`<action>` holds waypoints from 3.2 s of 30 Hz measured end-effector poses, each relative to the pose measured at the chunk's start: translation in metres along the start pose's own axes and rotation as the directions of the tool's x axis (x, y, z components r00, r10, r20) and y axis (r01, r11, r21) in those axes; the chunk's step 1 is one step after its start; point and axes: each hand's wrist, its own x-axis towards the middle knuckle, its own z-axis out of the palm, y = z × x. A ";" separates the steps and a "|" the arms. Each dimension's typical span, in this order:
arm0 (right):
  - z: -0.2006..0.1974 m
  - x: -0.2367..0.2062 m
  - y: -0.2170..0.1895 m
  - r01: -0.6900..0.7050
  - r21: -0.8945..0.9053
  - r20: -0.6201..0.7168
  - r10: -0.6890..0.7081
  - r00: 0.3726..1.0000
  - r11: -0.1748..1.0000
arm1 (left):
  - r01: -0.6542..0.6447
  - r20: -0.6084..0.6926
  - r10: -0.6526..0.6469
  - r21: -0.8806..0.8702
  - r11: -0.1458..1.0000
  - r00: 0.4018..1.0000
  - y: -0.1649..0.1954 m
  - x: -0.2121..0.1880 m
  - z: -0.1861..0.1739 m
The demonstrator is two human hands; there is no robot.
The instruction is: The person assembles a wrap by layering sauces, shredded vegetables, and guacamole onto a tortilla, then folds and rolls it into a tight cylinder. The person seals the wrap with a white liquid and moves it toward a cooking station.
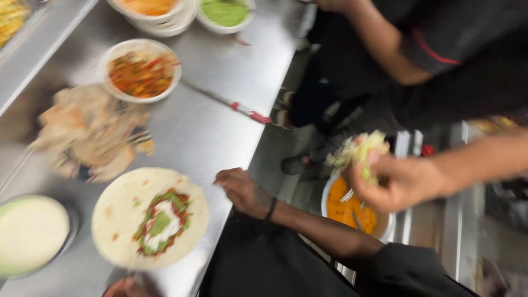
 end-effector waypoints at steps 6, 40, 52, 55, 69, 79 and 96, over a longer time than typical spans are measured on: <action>0.002 0.010 0.018 0.171 -0.272 -0.053 -0.192 0.980 0.947 | -0.074 0.035 0.072 0.073 0.995 0.997 0.020 -0.026 -0.006; 0.066 0.126 -0.218 0.881 -0.215 0.942 -0.150 0.302 0.421 | -0.097 0.109 0.098 -0.015 0.995 0.989 0.084 -0.001 -0.041; 0.037 0.133 -0.196 0.904 -0.352 0.914 -0.117 0.387 0.244 | -0.121 0.129 0.118 0.019 0.992 0.985 0.090 0.002 -0.044; 0.035 0.130 -0.195 0.867 -0.371 0.875 -0.187 0.446 0.333 | -0.248 0.098 0.245 0.015 0.969 0.964 0.102 0.006 -0.044; 0.009 0.127 -0.217 0.933 -0.350 0.905 -0.226 0.359 0.080 | -0.354 0.309 0.331 0.022 0.935 0.892 0.133 0.040 -0.022; 0.051 0.087 -0.092 0.443 -0.204 0.381 -0.347 0.857 0.873 | -0.366 0.362 0.332 0.028 0.930 0.871 0.134 0.047 -0.003; 0.028 0.043 -0.088 0.215 -0.137 0.246 -0.177 0.953 0.967 | -0.439 0.363 0.340 0.238 0.866 0.868 0.125 -0.004 -0.029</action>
